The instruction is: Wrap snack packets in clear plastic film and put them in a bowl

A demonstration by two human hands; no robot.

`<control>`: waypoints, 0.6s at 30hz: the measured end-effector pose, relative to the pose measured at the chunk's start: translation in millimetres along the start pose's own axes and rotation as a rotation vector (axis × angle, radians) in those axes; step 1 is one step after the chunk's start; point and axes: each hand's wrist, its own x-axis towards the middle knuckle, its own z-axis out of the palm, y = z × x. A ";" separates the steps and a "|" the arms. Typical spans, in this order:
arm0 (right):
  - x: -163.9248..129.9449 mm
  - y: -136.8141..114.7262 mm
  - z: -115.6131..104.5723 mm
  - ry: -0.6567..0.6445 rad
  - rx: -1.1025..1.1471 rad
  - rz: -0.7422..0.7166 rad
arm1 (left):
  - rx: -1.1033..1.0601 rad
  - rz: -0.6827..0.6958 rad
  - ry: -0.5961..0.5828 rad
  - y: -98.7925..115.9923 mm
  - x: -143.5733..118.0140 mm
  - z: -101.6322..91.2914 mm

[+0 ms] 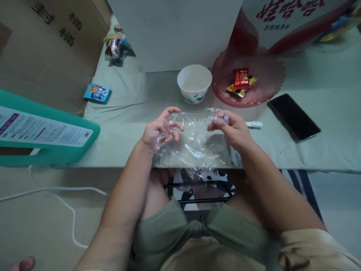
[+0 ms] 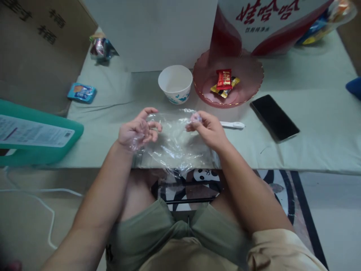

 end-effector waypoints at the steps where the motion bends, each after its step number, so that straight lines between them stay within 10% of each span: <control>1: 0.2 1.3 -0.1 0.081 0.023 0.031 | -0.009 0.018 0.081 0.0 4.0 -3.0; 6: 0.3 10.6 -5.5 0.343 -0.058 0.055 | -0.107 0.105 0.434 2.7 16.7 -9.6; 14: -0.1 20.8 -14.9 0.579 0.017 0.087 | 0.067 0.023 0.268 -1.0 3.4 -1.3; 18: -2.7 24.0 -19.4 0.606 0.023 0.090 | 0.215 -0.032 0.414 -5.1 3.7 -5.0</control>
